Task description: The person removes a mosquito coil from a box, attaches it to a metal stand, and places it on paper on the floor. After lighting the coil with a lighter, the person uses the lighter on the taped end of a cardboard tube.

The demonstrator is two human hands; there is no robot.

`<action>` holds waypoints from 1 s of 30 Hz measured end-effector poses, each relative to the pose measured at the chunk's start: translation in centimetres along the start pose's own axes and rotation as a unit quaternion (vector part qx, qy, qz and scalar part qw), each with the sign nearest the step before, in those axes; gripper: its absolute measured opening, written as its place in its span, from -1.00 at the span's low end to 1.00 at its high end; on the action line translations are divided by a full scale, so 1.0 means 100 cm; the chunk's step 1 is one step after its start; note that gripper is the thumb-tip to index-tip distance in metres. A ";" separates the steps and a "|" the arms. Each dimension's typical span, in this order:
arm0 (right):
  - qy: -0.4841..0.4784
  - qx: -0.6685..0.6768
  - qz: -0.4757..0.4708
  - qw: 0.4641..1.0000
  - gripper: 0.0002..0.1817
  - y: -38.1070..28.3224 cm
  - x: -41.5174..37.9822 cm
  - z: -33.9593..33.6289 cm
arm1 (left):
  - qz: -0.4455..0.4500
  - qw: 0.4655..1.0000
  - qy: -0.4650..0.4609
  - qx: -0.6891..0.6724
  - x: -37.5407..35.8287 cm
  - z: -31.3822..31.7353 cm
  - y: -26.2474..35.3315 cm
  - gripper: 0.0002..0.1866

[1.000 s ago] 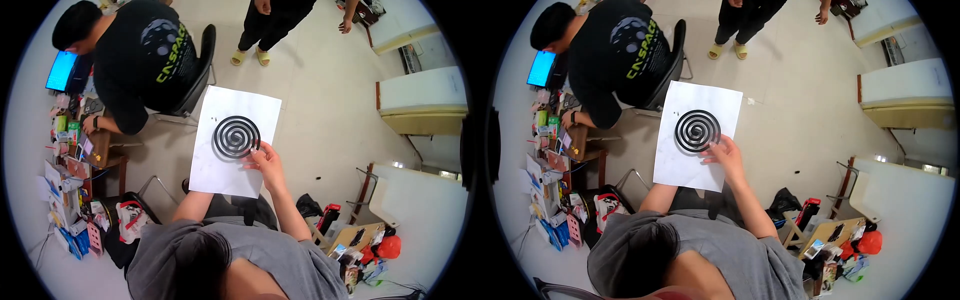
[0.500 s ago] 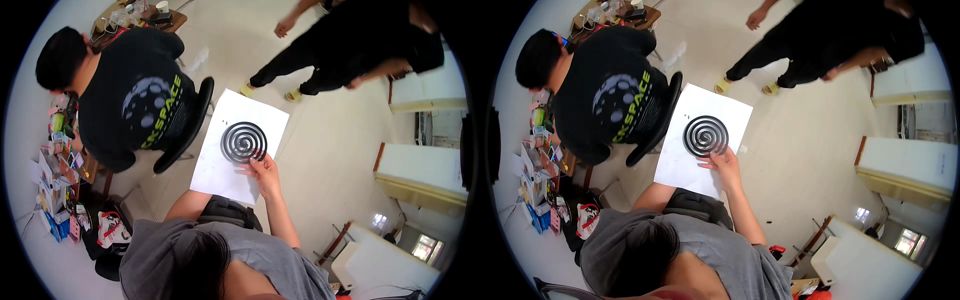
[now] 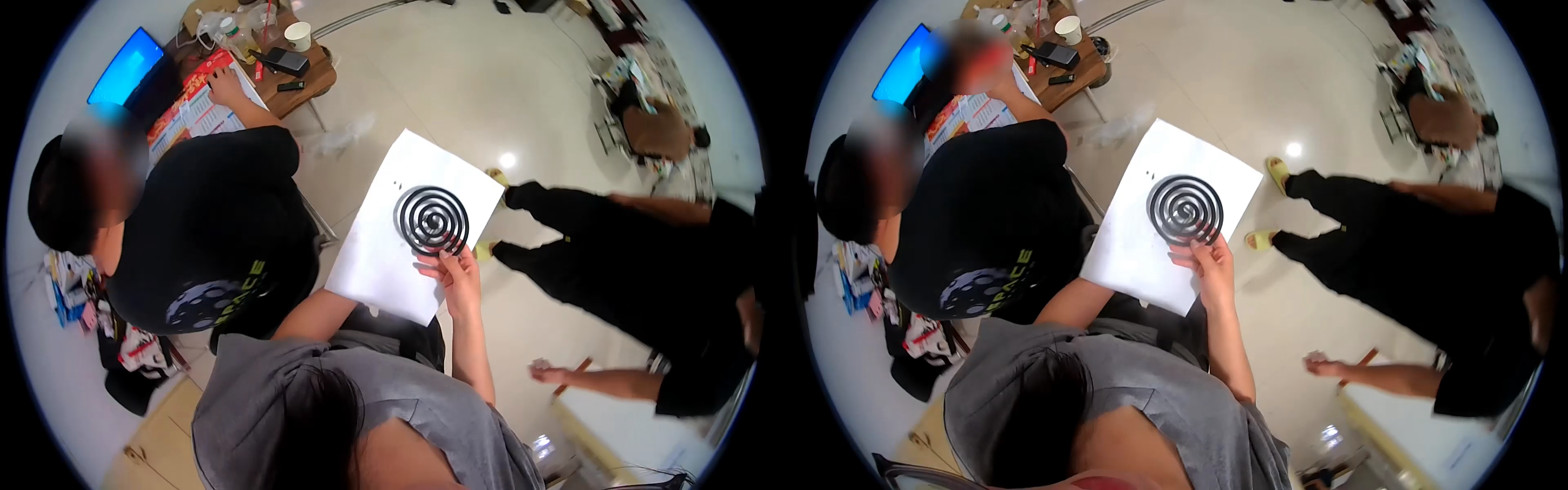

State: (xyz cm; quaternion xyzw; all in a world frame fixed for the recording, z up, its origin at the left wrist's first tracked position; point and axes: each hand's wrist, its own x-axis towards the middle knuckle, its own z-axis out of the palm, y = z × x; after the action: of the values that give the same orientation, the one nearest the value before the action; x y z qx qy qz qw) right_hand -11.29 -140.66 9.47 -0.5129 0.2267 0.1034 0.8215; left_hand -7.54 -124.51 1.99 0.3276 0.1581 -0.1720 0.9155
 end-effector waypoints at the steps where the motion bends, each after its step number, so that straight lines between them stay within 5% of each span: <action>1: -0.011 -0.009 0.008 1.000 -0.71 -0.020 0.032 -0.007 | 0.012 1.000 0.013 -0.008 0.028 0.013 -0.004 -0.41; 12: -0.078 -0.353 0.087 0.928 -0.69 -0.219 0.341 -0.002 | 0.130 0.981 0.116 -0.084 0.332 0.100 0.051 -0.40; 14: -0.022 -0.490 -0.143 0.860 -0.65 -0.225 0.414 0.001 | 0.140 0.976 0.135 -0.100 0.382 0.098 0.067 -0.40; 16: 0.022 -0.459 -0.150 0.875 -0.59 -0.234 0.480 0.029 | 0.151 0.971 0.146 -0.112 0.440 0.091 0.087 -0.40; 18: -0.042 -0.328 0.016 0.943 -0.54 -0.237 0.551 0.049 | 0.162 0.965 0.162 -0.128 0.492 0.080 0.103 -0.39; 20: -0.104 -0.260 0.134 0.951 -0.64 -0.232 0.619 0.060 | 0.174 0.958 0.183 -0.138 0.543 0.069 0.120 -0.39; 27: -0.194 -0.318 0.113 0.921 -0.75 -0.203 0.821 0.124 | 0.221 0.928 0.226 -0.198 0.697 0.020 0.176 -0.38; 30: -0.225 -0.335 0.092 0.910 -0.77 -0.185 0.909 0.149 | 0.194 0.918 0.165 -0.303 0.756 -0.032 0.193 -0.34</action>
State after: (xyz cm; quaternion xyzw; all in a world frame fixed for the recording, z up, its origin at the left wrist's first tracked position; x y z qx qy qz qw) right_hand 79.72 -141.44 -13.71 -0.6980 0.0342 0.3608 0.6176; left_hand 67.33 -124.34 -20.27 0.0819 0.2847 0.1211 0.9474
